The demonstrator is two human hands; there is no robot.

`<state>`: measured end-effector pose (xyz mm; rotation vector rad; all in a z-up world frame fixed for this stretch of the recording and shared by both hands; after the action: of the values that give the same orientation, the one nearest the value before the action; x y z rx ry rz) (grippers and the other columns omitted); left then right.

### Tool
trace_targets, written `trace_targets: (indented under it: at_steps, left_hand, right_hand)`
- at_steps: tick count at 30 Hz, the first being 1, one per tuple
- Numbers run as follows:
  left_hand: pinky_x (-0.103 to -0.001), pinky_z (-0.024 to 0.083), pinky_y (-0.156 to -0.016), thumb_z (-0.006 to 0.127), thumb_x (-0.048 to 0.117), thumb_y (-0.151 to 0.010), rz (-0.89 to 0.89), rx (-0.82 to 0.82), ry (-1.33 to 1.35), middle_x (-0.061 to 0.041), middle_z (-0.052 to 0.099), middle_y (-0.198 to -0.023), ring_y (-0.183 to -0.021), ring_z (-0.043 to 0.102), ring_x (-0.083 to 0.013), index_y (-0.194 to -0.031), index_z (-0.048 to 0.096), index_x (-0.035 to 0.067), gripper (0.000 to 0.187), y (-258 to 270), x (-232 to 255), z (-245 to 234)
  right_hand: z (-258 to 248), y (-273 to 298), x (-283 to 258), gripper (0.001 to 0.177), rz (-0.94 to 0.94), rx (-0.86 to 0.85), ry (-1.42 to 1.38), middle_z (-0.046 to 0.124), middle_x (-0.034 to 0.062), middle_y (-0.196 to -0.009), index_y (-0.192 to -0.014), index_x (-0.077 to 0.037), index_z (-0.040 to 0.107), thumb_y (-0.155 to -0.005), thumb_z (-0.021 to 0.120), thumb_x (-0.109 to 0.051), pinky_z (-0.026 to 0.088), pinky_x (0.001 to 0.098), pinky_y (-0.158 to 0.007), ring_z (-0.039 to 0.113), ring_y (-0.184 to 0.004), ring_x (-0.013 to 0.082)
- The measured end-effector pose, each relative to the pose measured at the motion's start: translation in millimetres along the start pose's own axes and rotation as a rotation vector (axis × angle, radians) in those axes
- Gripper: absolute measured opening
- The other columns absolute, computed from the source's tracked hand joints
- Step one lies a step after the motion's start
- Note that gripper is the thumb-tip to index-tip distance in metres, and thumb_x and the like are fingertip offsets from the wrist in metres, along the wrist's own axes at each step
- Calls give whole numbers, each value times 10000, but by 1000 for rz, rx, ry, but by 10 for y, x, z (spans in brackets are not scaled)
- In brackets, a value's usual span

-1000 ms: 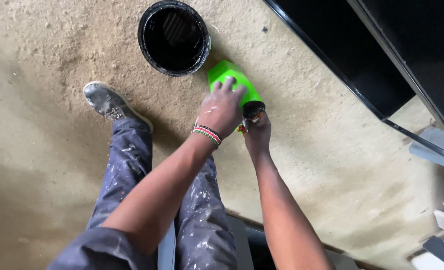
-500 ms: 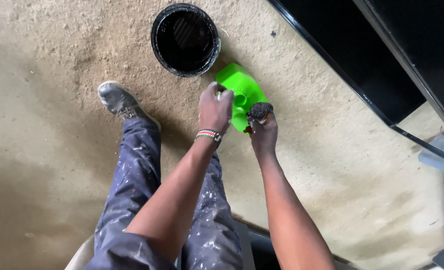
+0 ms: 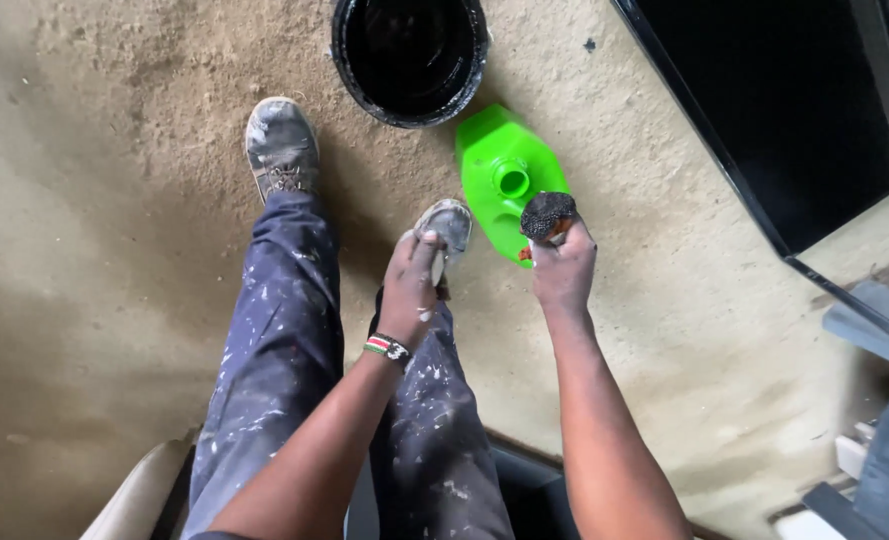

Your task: Applying black paint or stain to furniture panels and metal frames using a brush and a bucket of paint.

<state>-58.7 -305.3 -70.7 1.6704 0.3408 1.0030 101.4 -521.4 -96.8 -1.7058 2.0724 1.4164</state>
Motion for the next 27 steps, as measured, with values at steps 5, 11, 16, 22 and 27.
trace_targets:
  at_steps: [5,11,16,22,27]
  left_hand:
    - [-479,666,-966,507,259,-1225,76,-59,128,-185,620,-1320,-1265,633,-330,-1275,748,15,346,-176,578,28]
    - [-454,678,-950,650,352,-1126,153,-49,101,-200,636,-1319,-1242,686,-319,-1389,735,61,401,-906,367,32]
    - [-406,680,-1013,851,308,-1074,111,2,157,-152,650,-1397,-1285,675,-271,-1573,647,31,606,-912,514,-46]
    - [-404,704,-1021,1022,213,-961,48,120,235,-175,749,-1345,-1218,748,-260,-1538,718,-13,690,-1098,459,-105]
    - [-489,677,-1142,1046,180,-928,92,128,203,-313,753,-1404,-1316,785,-378,-1512,778,-75,691,-1058,539,-152]
  right_hand:
    - [14,-29,-610,102,24,-10,110,809,49,-792,-986,-133,808,-986,755,-46,598,350,-579,789,-638,159]
    - [238,-177,-1303,152,176,-100,308,755,33,-666,-893,-152,819,-920,694,-71,606,358,-499,775,-542,169]
    - [397,-334,-1567,118,188,-147,551,735,24,-627,-907,-191,804,-932,695,-155,634,435,-581,800,-576,221]
    - [553,-407,-1837,105,226,-185,670,737,83,-682,-968,-113,799,-931,727,-179,650,488,-625,841,-666,293]
    - [615,-448,-1976,154,296,-201,690,732,80,-681,-1002,-104,827,-926,711,-170,665,456,-637,838,-635,266]
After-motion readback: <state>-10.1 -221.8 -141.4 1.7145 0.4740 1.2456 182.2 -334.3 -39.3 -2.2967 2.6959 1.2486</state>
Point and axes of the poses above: each hand's wrist, its own y-axis away from the middle knuckle, its own z-axis out of the palm, x = y × z, the point moved 7 cm from there along -y, towards the middle knuckle
